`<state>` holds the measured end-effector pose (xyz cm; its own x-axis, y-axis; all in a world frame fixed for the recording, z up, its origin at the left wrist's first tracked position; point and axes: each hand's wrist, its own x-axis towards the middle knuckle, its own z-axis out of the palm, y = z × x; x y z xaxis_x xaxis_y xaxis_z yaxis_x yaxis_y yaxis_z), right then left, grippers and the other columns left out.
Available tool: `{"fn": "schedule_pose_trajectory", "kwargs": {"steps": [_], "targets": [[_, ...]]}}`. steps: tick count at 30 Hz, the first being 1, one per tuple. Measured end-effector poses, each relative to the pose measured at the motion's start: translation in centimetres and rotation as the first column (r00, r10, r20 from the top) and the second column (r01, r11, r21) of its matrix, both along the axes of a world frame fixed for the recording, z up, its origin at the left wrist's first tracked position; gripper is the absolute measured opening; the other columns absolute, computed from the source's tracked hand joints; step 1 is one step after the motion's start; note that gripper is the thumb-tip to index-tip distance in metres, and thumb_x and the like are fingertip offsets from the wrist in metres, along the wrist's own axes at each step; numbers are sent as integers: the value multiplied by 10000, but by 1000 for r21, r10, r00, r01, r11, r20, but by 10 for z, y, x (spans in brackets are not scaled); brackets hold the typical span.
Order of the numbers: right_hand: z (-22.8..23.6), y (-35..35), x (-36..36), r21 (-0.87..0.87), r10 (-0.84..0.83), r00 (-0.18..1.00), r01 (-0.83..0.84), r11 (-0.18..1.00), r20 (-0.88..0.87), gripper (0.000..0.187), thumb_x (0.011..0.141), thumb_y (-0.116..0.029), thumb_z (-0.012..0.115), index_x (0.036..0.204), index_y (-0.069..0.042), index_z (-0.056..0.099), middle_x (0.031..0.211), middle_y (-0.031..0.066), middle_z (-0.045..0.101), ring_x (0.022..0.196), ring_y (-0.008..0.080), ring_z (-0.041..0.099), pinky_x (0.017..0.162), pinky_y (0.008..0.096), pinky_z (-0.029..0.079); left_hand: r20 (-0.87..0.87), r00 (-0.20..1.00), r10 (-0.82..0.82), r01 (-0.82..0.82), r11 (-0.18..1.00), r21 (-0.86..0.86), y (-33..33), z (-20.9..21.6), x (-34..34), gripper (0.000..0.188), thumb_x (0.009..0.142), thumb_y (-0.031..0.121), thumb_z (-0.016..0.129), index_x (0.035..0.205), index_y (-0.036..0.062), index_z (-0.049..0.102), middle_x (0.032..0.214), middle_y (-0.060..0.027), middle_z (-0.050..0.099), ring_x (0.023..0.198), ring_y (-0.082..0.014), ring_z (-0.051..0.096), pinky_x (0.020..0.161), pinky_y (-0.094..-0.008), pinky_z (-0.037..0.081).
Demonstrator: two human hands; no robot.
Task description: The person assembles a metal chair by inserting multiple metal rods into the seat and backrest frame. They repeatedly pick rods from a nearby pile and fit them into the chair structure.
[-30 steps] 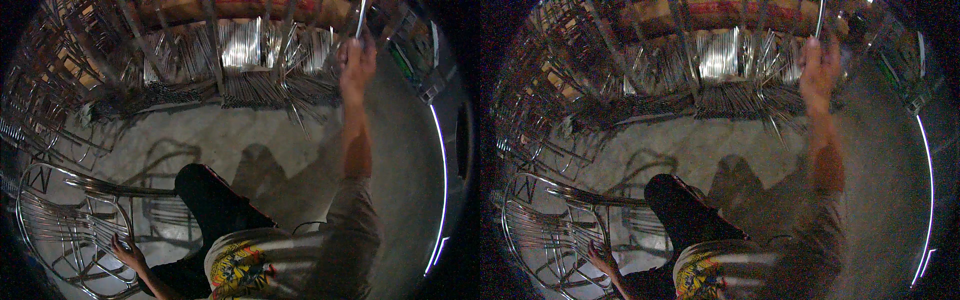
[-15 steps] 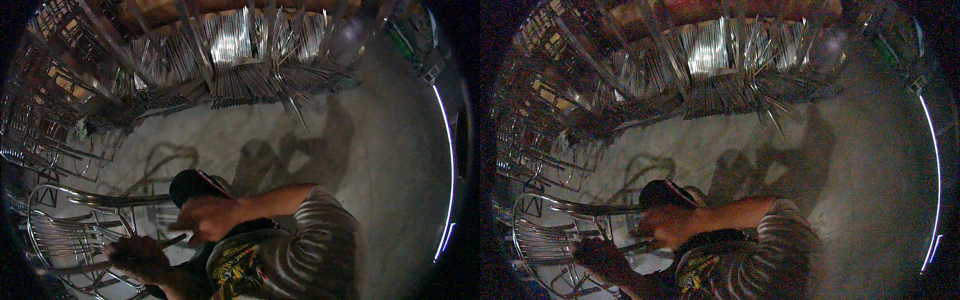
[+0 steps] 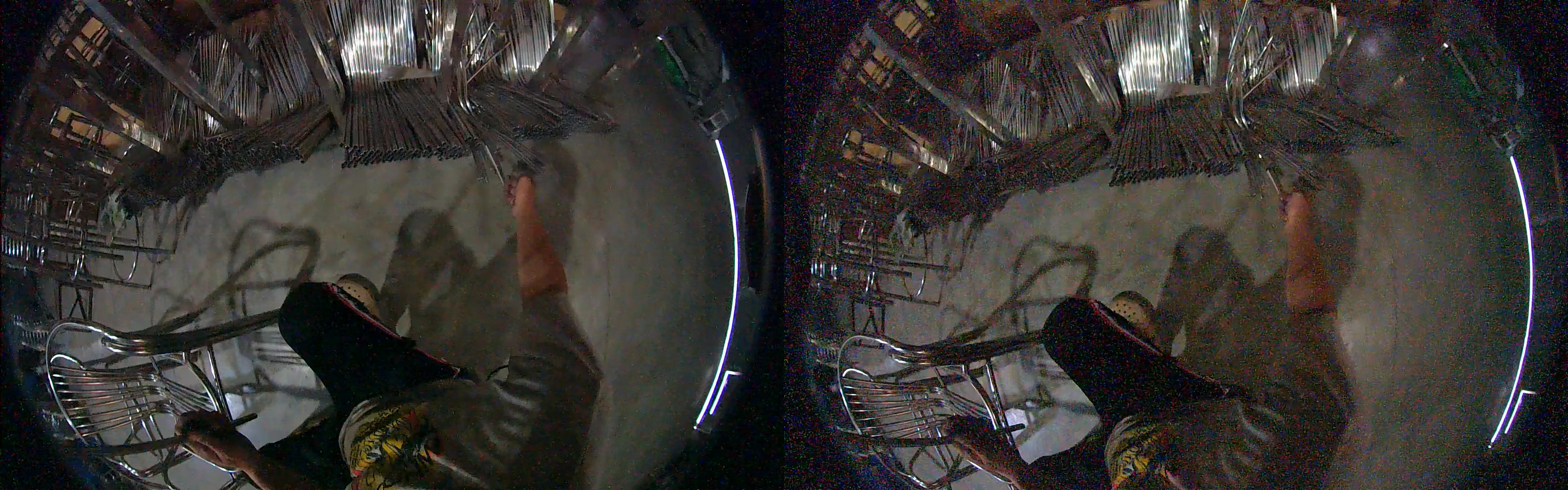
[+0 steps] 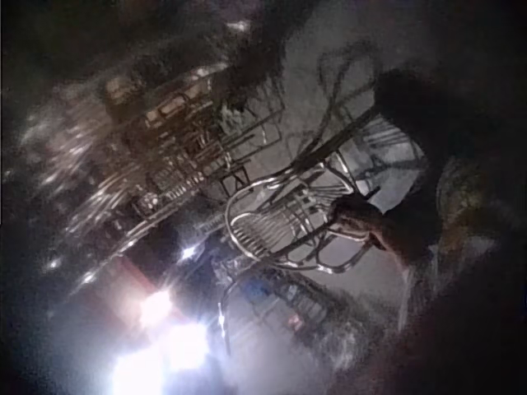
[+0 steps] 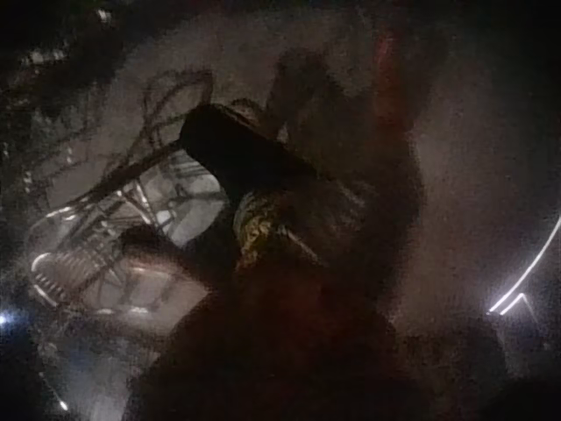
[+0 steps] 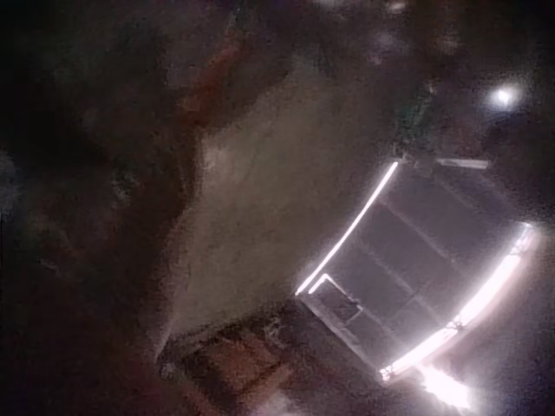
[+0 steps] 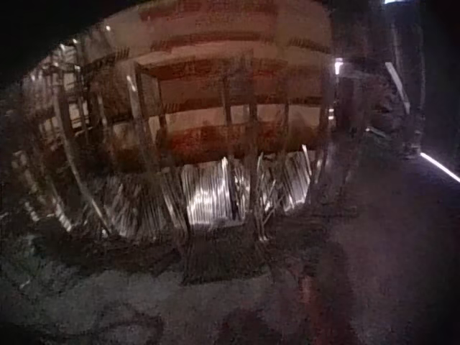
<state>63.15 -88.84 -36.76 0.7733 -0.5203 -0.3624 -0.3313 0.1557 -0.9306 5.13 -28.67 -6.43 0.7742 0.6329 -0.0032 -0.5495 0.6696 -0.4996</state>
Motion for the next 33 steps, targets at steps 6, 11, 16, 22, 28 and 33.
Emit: {"fn": "schedule_pose_trajectory", "kwargs": {"steps": [6,11,16,22,28,33], "targets": [[13,41,10,-685,109,966,85,724,236,352,990,-351,528,944,-15,623,676,67,579,607,197,541,579,364,428,-188,980,64,-34,987,159,-24,22,36,121,961,73,554,1046,24,626,1057,-63,617,1009,-154,579,963,-313,458],[73,86,38,-803,355,919,-80,591,170,478,988,-454,511,999,7,639,772,124,633,678,230,565,671,413,457,-194,980,39,28,943,333,-15,30,48,79,980,110,547,939,45,563,890,-6,533,856,-83,492,903,-273,456],[97,89,119,-824,514,842,-404,398,-164,584,981,-527,474,1172,0,638,1061,217,677,903,333,650,831,466,480,-446,797,407,-96,815,572,-2,24,40,156,1009,189,534,1002,33,547,875,3,514,775,-76,466,758,-286,458],[63,114,210,-760,566,702,-621,191,-432,569,971,-497,485,1253,-19,610,1178,244,652,1048,371,641,909,487,475,-462,125,878,567,319,759,25,15,37,345,1054,325,468,1131,4,566,914,-50,559,770,-115,507,697,-291,462],[20,101,254,-703,471,635,-710,44,-612,493,958,-424,502,1223,-26,620,1189,238,650,1045,362,644,915,478,479,-717,575,395,-156,913,377,52,-4,17,247,1047,248,493,1115,24,571,851,-6,508,784,-107,476,744,-279,468],[-4,59,289,-623,554,535,-781,37,-638,430,947,-363,516,1197,-32,629,1198,232,649,1043,355,647,920,471,482,-332,943,-5,-6,999,-35,54,-11,28,153,1034,188,504,1004,44,545,828,-14,494,741,-81,437,699,-223,427]]}}
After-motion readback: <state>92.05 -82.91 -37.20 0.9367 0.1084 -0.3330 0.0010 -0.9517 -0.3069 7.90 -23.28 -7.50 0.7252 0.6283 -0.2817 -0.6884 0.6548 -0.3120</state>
